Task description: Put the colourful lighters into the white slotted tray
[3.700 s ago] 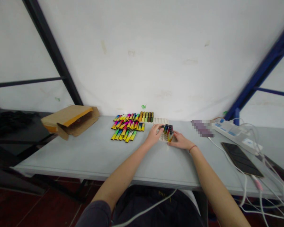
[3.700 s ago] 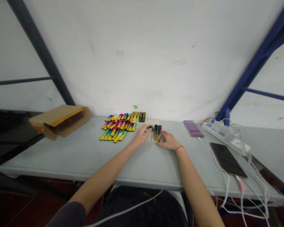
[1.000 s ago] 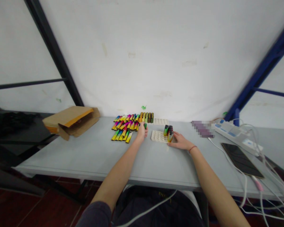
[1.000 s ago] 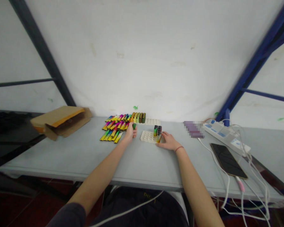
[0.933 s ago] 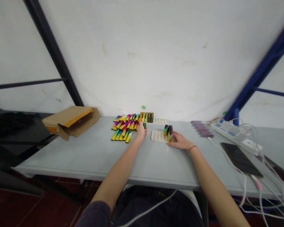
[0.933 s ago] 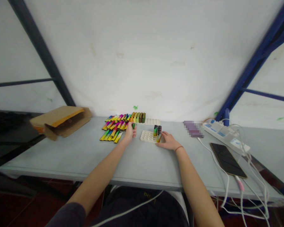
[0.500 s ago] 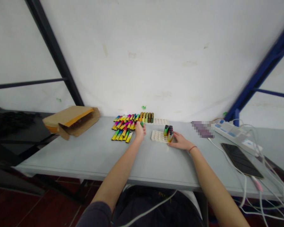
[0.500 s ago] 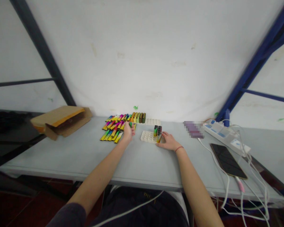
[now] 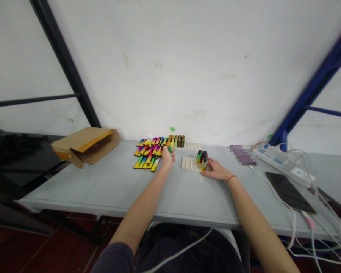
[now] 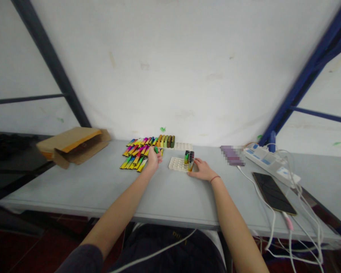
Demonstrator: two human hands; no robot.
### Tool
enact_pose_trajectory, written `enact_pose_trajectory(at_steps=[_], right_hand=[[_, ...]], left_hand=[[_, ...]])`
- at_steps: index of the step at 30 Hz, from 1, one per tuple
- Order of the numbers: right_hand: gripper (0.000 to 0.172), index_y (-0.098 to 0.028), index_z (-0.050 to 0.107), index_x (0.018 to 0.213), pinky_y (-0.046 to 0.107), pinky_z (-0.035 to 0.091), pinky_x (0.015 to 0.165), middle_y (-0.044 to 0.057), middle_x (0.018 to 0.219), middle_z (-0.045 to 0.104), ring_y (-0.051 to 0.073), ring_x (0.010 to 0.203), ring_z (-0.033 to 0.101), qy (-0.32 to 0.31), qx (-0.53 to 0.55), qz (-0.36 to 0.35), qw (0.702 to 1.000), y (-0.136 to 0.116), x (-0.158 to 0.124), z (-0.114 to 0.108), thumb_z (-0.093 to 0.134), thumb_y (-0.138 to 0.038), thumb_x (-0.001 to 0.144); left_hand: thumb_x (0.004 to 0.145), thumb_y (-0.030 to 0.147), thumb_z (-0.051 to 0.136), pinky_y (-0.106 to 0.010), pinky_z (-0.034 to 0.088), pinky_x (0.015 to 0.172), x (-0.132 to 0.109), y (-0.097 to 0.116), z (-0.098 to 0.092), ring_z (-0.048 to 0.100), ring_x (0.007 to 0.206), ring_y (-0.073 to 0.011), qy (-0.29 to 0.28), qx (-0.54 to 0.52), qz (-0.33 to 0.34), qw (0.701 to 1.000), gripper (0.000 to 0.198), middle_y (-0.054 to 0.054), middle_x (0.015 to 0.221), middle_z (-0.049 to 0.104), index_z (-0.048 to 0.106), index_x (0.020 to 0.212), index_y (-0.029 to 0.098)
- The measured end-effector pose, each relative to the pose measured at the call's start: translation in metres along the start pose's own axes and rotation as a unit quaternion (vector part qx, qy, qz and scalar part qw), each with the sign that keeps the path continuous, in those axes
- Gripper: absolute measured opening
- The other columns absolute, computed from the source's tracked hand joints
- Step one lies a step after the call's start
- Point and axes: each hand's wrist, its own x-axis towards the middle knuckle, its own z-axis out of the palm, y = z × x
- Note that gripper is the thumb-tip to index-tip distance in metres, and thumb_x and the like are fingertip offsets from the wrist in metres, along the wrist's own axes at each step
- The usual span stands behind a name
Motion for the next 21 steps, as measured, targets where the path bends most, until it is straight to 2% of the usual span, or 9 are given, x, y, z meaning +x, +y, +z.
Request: enact_pose_trajectory(at_steps=[3, 6, 9, 12, 14, 17, 21], right_hand=[[0.073, -0.016, 0.06, 0.135, 0.056, 0.042, 0.112, 0.02, 0.145, 0.056, 0.04, 0.13, 0.055, 0.004, 0.001, 0.002, 1.0, 0.001, 0.0, 0.001, 0.07, -0.059, 0.076], [0.072, -0.017, 0.059, 0.135, 0.056, 0.042, 0.112, 0.019, 0.145, 0.055, 0.039, 0.13, 0.055, 0.008, 0.005, -0.011, 1.0, 0.003, 0.001, 0.002, 0.069, -0.058, 0.077], [0.07, -0.018, 0.059, 0.135, 0.056, 0.042, 0.111, 0.018, 0.145, 0.056, 0.038, 0.129, 0.056, 0.014, 0.012, -0.02, 1.0, 0.002, 0.001, 0.002, 0.069, -0.056, 0.078], [0.068, -0.018, 0.059, 0.135, 0.054, 0.043, 0.11, 0.017, 0.142, 0.059, 0.037, 0.127, 0.057, 0.017, 0.016, -0.02, 1.0, 0.0, 0.001, 0.001, 0.07, -0.054, 0.077], [0.068, -0.017, 0.059, 0.135, 0.054, 0.043, 0.111, 0.018, 0.142, 0.059, 0.037, 0.127, 0.058, 0.014, 0.016, -0.02, 1.0, -0.001, 0.001, 0.001, 0.07, -0.053, 0.078], [0.066, -0.016, 0.06, 0.133, 0.053, 0.044, 0.11, 0.019, 0.142, 0.058, 0.037, 0.126, 0.058, 0.011, 0.012, -0.02, 1.0, -0.002, 0.0, 0.001, 0.07, -0.053, 0.078], [0.064, -0.017, 0.061, 0.13, 0.052, 0.047, 0.106, 0.018, 0.137, 0.062, 0.035, 0.121, 0.061, 0.024, 0.002, -0.028, 0.999, -0.001, 0.0, 0.003, 0.07, -0.053, 0.078]], left_hand=[[0.094, 0.055, 0.033, -0.019, 0.019, 0.037, -0.001, -0.009, 0.005, 0.021, 0.034, -0.0069, -0.026, 0.028, -0.002, 0.999, 0.04, 0.01, 0.046, 0.027, 0.041, 0.072, 0.023], [0.093, 0.05, 0.045, -0.02, 0.03, 0.042, -0.003, -0.022, 0.011, 0.036, 0.04, -0.0083, -0.067, 0.108, 0.052, 0.991, 0.028, 0.008, 0.054, 0.042, 0.049, 0.09, 0.022], [0.091, 0.037, 0.055, -0.023, 0.049, 0.064, -0.01, -0.035, 0.017, 0.06, 0.071, -0.0128, -0.153, 0.217, 0.183, 0.947, 0.02, 0.0, 0.08, 0.063, 0.055, 0.103, 0.021], [0.09, 0.031, 0.058, -0.028, 0.053, 0.081, -0.016, -0.044, 0.02, 0.062, 0.105, -0.0198, -0.215, 0.292, 0.283, 0.888, 0.02, -0.01, 0.112, 0.066, 0.063, 0.105, 0.019], [0.091, 0.031, 0.057, -0.029, 0.054, 0.082, -0.018, -0.049, 0.021, 0.061, 0.11, -0.0216, -0.245, 0.316, 0.296, 0.867, 0.024, -0.012, 0.12, 0.065, 0.066, 0.11, 0.018], [0.093, 0.031, 0.055, -0.031, 0.055, 0.085, -0.017, -0.055, 0.021, 0.063, 0.108, -0.0213, -0.28, 0.341, 0.288, 0.85, 0.028, -0.012, 0.12, 0.066, 0.067, 0.115, 0.018], [0.094, 0.028, 0.056, -0.035, 0.052, 0.095, -0.016, -0.059, 0.021, 0.064, 0.109, -0.0221, -0.283, 0.377, 0.305, 0.828, 0.027, -0.011, 0.118, 0.069, 0.067, 0.116, 0.018]])
